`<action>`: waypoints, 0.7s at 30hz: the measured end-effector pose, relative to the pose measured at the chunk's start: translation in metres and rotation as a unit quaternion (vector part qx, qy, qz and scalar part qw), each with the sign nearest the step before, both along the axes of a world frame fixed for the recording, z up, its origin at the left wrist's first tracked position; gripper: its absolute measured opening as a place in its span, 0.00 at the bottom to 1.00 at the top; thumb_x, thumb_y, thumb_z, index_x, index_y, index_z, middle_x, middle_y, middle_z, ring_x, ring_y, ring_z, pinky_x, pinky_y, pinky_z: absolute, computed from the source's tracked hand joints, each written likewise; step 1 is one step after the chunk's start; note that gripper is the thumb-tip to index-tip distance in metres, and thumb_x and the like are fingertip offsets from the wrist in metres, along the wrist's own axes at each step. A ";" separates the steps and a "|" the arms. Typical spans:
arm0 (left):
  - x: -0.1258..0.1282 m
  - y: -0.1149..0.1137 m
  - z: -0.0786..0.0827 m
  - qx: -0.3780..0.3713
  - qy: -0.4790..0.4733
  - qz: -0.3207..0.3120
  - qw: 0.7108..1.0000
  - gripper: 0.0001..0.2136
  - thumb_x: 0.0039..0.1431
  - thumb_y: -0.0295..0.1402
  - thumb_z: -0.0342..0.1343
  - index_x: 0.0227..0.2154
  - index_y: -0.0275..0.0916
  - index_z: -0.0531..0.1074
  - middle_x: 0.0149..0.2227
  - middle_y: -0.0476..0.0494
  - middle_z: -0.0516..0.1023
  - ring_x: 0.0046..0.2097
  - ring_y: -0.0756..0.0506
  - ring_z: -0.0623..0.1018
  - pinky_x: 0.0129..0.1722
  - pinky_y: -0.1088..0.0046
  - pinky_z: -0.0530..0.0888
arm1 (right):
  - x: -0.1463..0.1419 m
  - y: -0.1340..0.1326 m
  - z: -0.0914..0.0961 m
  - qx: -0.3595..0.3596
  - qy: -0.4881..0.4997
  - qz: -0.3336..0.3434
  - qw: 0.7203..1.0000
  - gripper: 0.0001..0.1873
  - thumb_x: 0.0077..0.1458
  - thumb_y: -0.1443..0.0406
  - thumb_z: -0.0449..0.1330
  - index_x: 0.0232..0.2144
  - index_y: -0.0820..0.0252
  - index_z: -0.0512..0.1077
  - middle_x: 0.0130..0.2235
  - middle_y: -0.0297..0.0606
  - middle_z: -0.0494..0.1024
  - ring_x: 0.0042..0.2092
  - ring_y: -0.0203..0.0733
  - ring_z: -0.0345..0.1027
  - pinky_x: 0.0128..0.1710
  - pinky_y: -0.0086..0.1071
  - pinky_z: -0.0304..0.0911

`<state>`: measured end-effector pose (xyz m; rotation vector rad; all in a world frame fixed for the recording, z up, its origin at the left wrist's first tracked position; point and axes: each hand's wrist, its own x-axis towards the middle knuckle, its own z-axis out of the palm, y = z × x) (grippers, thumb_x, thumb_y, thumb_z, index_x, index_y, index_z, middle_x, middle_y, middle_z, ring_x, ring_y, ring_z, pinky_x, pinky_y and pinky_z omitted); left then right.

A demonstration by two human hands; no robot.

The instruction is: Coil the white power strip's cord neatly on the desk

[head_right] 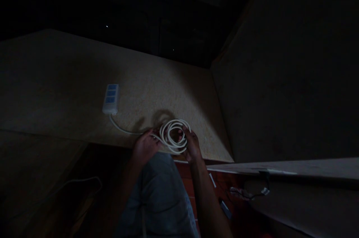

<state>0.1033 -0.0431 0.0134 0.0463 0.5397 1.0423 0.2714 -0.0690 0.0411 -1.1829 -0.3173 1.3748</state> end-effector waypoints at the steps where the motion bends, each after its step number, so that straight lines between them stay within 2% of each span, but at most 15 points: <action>1: -0.004 0.001 0.003 -0.008 -0.002 0.022 1.000 0.08 0.59 0.27 0.51 0.36 0.36 0.75 0.41 0.39 0.81 0.52 0.42 0.77 0.55 0.61 0.71 | 0.004 0.000 0.001 -0.005 -0.002 0.011 1.000 0.18 0.41 0.56 0.73 0.29 0.62 0.73 0.22 0.29 0.74 0.20 0.30 0.64 0.20 0.24 0.62; 3: -0.009 0.002 0.011 -0.023 0.003 0.061 0.998 0.07 0.60 0.28 0.51 0.35 0.35 0.73 0.43 0.37 0.80 0.51 0.42 0.78 0.53 0.62 0.73 | 0.011 0.002 0.002 -0.021 0.002 0.051 0.998 0.18 0.42 0.56 0.72 0.27 0.63 0.73 0.19 0.29 0.72 0.20 0.29 0.63 0.20 0.23 0.61; 6: -0.013 0.004 0.018 -0.046 0.029 0.086 0.995 0.05 0.60 0.28 0.51 0.34 0.35 0.71 0.44 0.37 0.79 0.50 0.41 0.78 0.50 0.62 0.74 | 0.024 0.009 0.003 -0.047 0.012 0.157 0.986 0.17 0.42 0.57 0.72 0.26 0.64 0.73 0.20 0.30 0.72 0.19 0.28 0.62 0.19 0.22 0.60; 8: -0.014 0.004 0.017 -0.042 0.056 0.052 0.996 0.05 0.58 0.26 0.52 0.36 0.36 0.71 0.44 0.39 0.80 0.48 0.41 0.79 0.48 0.62 0.75 | 0.032 0.017 0.001 -0.057 -0.007 0.247 0.967 0.17 0.42 0.58 0.72 0.27 0.64 0.73 0.22 0.31 0.73 0.19 0.27 0.62 0.18 0.21 0.58; 10: -0.015 0.004 0.015 -0.019 0.076 -0.009 0.997 0.08 0.55 0.22 0.53 0.38 0.36 0.71 0.44 0.40 0.80 0.45 0.42 0.80 0.45 0.63 0.76 | 0.038 0.030 -0.001 -0.061 -0.044 0.337 0.939 0.16 0.42 0.58 0.72 0.27 0.64 0.73 0.21 0.31 0.72 0.19 0.27 0.60 0.18 0.21 0.56; 12: -0.016 0.003 0.013 0.004 0.077 -0.074 0.994 0.09 0.55 0.23 0.53 0.39 0.35 0.73 0.42 0.39 0.81 0.42 0.43 0.81 0.42 0.65 0.77 | 0.041 0.045 -0.002 -0.051 -0.074 0.431 0.898 0.16 0.42 0.57 0.71 0.27 0.64 0.73 0.20 0.29 0.71 0.19 0.27 0.59 0.17 0.21 0.55; 16: -0.015 0.004 0.015 0.024 0.056 -0.172 0.983 0.11 0.61 0.33 0.53 0.39 0.31 0.75 0.37 0.36 0.81 0.37 0.42 0.81 0.39 0.64 0.77 | 0.035 0.080 0.008 -0.012 -0.103 0.607 0.788 0.16 0.44 0.58 0.70 0.29 0.65 0.73 0.18 0.28 0.68 0.18 0.27 0.56 0.16 0.22 0.53; 18: -0.011 0.004 0.019 0.035 0.071 -0.183 0.980 0.12 0.60 0.35 0.55 0.40 0.31 0.76 0.36 0.36 0.81 0.36 0.42 0.81 0.38 0.64 0.77 | 0.028 0.097 0.018 0.006 -0.118 0.665 0.738 0.17 0.45 0.58 0.69 0.31 0.66 0.74 0.20 0.29 0.70 0.19 0.27 0.58 0.17 0.21 0.53; 21: -0.003 0.004 0.024 0.058 0.109 -0.163 0.979 0.11 0.54 0.30 0.61 0.41 0.33 0.77 0.36 0.38 0.82 0.35 0.43 0.81 0.37 0.67 0.77 | 0.015 0.117 0.033 0.007 -0.157 0.718 0.678 0.18 0.46 0.57 0.69 0.35 0.66 0.75 0.24 0.32 0.74 0.21 0.27 0.61 0.19 0.21 0.55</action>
